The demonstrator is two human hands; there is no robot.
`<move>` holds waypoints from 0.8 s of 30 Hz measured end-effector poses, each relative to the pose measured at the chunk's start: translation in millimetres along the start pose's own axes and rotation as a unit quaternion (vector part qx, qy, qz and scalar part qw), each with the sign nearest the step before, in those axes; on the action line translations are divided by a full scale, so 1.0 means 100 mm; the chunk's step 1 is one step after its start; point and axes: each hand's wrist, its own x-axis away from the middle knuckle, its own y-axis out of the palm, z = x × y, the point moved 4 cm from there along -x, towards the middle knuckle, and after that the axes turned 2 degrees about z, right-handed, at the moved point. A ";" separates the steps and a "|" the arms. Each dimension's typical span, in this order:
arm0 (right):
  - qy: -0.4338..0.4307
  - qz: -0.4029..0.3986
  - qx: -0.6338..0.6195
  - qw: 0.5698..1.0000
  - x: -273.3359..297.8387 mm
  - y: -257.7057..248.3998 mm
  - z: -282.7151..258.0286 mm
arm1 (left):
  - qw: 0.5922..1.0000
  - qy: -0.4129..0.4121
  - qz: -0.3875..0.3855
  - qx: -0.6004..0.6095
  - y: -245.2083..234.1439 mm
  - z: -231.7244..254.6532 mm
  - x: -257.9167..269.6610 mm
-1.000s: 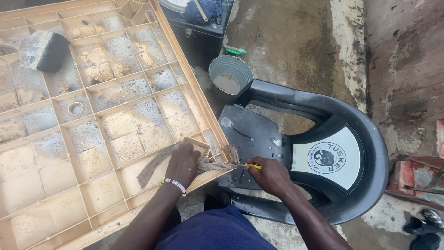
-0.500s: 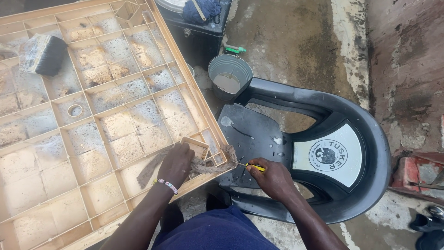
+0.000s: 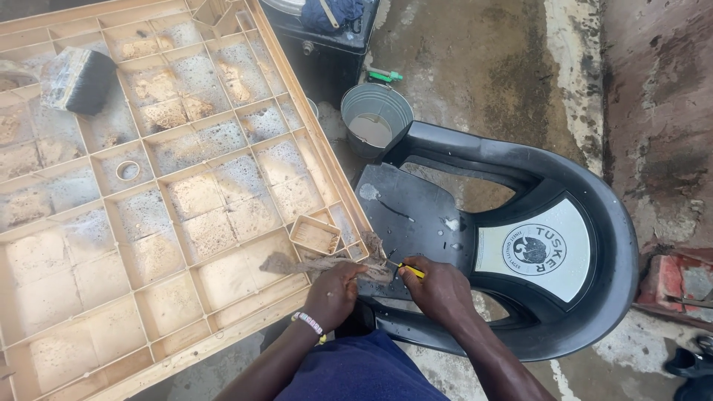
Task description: The person cleans a large, beige plastic tray with a grid pattern using a small brush and a cloth. They scrub the compartments and wipe away debris, occasionally dipping the brush into a nearby metal can. The person also uses a larger brush to sweep the tray surface.
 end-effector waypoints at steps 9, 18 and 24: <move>-0.137 -0.062 -0.001 0.989 0.17 0.60 -0.60 | 0.925 -0.010 -0.040 -0.378 -0.59 -0.26 0.09; -0.042 -0.113 -0.039 0.992 -0.04 0.58 -0.38 | 0.947 0.038 0.035 -0.318 -0.74 -0.24 0.35; -0.019 -0.012 -0.101 0.995 0.10 -0.20 -0.31 | 0.959 0.036 0.176 -0.221 -1.01 0.13 0.30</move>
